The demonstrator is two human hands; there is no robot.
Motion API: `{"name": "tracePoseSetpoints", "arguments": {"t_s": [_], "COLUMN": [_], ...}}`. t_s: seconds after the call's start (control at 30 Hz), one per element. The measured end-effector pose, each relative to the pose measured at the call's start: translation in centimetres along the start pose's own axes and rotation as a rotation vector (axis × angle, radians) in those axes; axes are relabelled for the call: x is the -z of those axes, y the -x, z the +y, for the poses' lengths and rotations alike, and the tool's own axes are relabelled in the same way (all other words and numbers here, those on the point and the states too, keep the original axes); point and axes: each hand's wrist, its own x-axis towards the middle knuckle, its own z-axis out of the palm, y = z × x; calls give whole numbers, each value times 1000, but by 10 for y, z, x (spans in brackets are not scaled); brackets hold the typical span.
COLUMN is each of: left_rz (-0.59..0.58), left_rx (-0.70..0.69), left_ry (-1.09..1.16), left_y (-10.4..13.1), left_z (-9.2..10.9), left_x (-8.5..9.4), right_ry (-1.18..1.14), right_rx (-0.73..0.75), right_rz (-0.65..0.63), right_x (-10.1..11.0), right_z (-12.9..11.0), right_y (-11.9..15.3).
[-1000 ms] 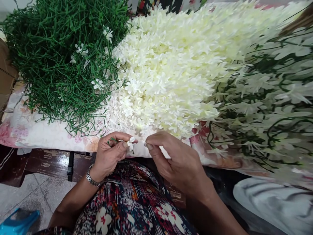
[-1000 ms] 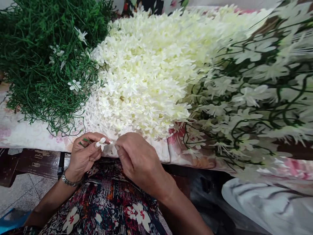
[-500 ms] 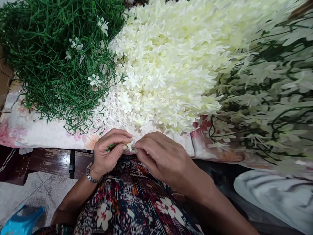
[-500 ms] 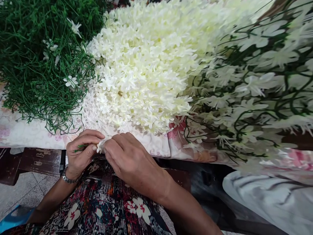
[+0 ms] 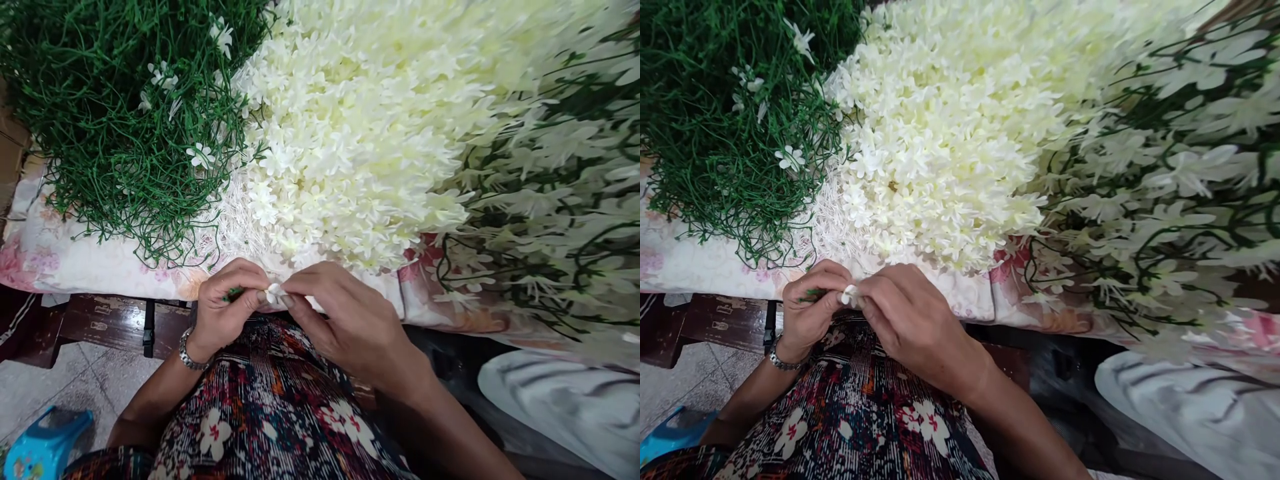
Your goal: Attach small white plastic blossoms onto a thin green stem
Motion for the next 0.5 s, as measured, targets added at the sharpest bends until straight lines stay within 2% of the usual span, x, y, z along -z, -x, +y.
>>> {"name": "tracePoseSetpoints", "arguments": {"t_s": [0.1,0.2,0.33,0.5], "left_rz": [113,130,68,-116], "left_rx": [145,184,151,104], "left_ry": [216,294,211,-66], "left_y": [1,2,4,5], "left_z": [-2,-4,-3,9], "left_x": [-3,-7,-8,-2], "right_ry": [-91,-149,-158,-163], "right_rx": [-68,-53,-48,-197], "right_rz": [32,53,147,147], "right_x": [-3,-12,-21,-15], "right_z": [0,-1,0,4], "right_y": [0,-1,1,9]}}
